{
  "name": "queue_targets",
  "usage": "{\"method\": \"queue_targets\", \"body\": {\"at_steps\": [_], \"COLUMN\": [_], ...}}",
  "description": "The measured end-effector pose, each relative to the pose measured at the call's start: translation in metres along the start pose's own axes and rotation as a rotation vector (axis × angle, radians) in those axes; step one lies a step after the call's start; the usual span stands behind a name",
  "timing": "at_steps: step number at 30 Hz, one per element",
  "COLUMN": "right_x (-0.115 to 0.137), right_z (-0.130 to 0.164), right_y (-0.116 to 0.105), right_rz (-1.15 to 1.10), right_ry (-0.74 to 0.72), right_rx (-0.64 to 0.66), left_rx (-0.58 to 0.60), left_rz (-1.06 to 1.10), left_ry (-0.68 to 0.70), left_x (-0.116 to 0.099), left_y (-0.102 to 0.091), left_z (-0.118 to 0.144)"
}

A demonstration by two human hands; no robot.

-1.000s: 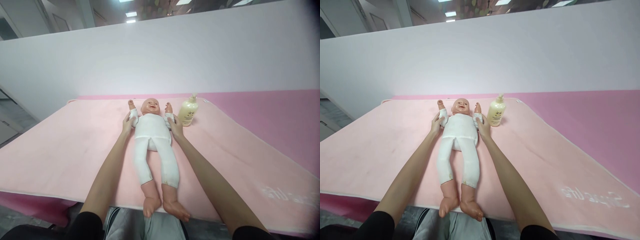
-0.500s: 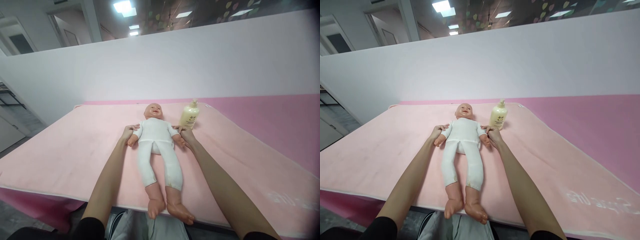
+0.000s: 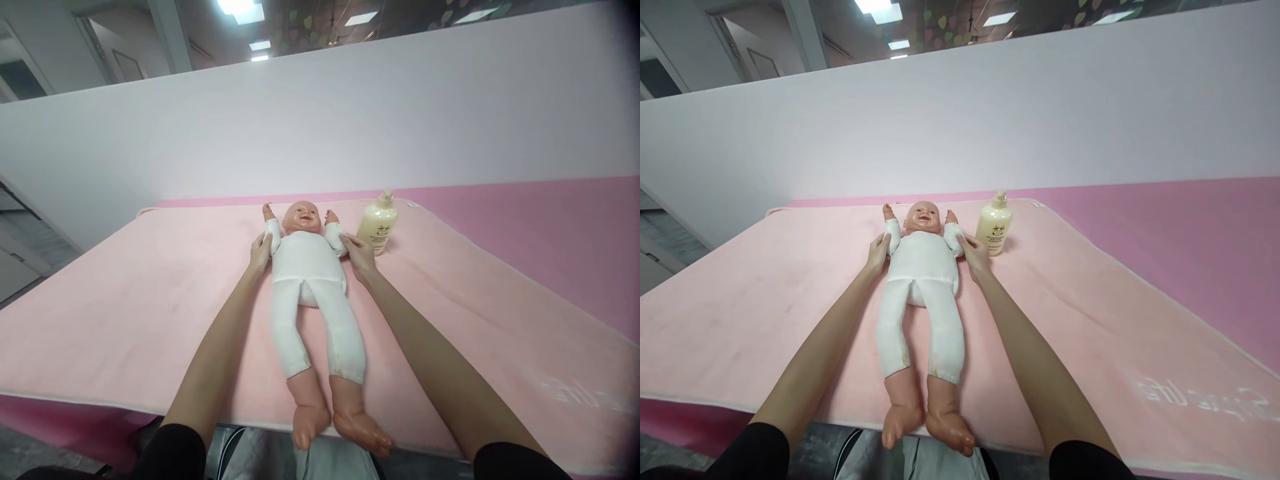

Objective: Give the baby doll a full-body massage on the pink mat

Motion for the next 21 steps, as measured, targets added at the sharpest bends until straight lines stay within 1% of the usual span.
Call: {"method": "queue_targets", "body": {"at_steps": [3, 6, 8, 10, 11, 13, 16, 18, 21], "right_x": [-0.001, -0.005, -0.005, -0.003, -0.002, -0.001, -0.003, -0.003, 0.002], "right_z": [-0.005, -0.008, -0.007, -0.004, -0.002, 0.003, 0.013, 0.019, 0.029], "right_y": [0.001, -0.001, -0.002, -0.001, -0.001, 0.001, -0.001, -0.004, -0.007], "right_rz": [0.158, 0.323, 0.373, 0.367, 0.340, 0.231, 0.039, -0.040, -0.112], "right_ry": [-0.037, -0.011, 0.004, -0.005, -0.008, 0.007, 0.079, 0.115, 0.131], "right_rx": [-0.044, -0.114, -0.140, -0.122, -0.105, -0.067, -0.045, -0.028, 0.013], "left_rx": [-0.158, -0.291, -0.344, -0.357, -0.345, -0.280, -0.129, -0.030, 0.101], "left_rz": [-0.194, -0.376, -0.451, -0.452, -0.420, -0.288, -0.030, 0.113, 0.242], "left_ry": [0.042, 0.046, 0.042, 0.045, 0.050, 0.056, 0.010, -0.033, -0.065], "left_x": [-0.002, -0.005, -0.008, -0.009, -0.009, -0.007, 0.001, 0.005, 0.008], "left_y": [-0.002, -0.001, 0.000, -0.001, -0.001, -0.003, -0.005, -0.005, -0.006], "left_z": [-0.005, -0.004, -0.002, 0.000, 0.000, 0.001, 0.001, 0.003, 0.011]}}
Point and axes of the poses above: each hand's wrist, its own z-axis away from the middle knuckle, its own y-axis out of the palm, x = y × z, the point moved 8 cm from there along -z, towards the middle knuckle, and after that the axes turned 13 degrees about -y, right-handed, at the moved point
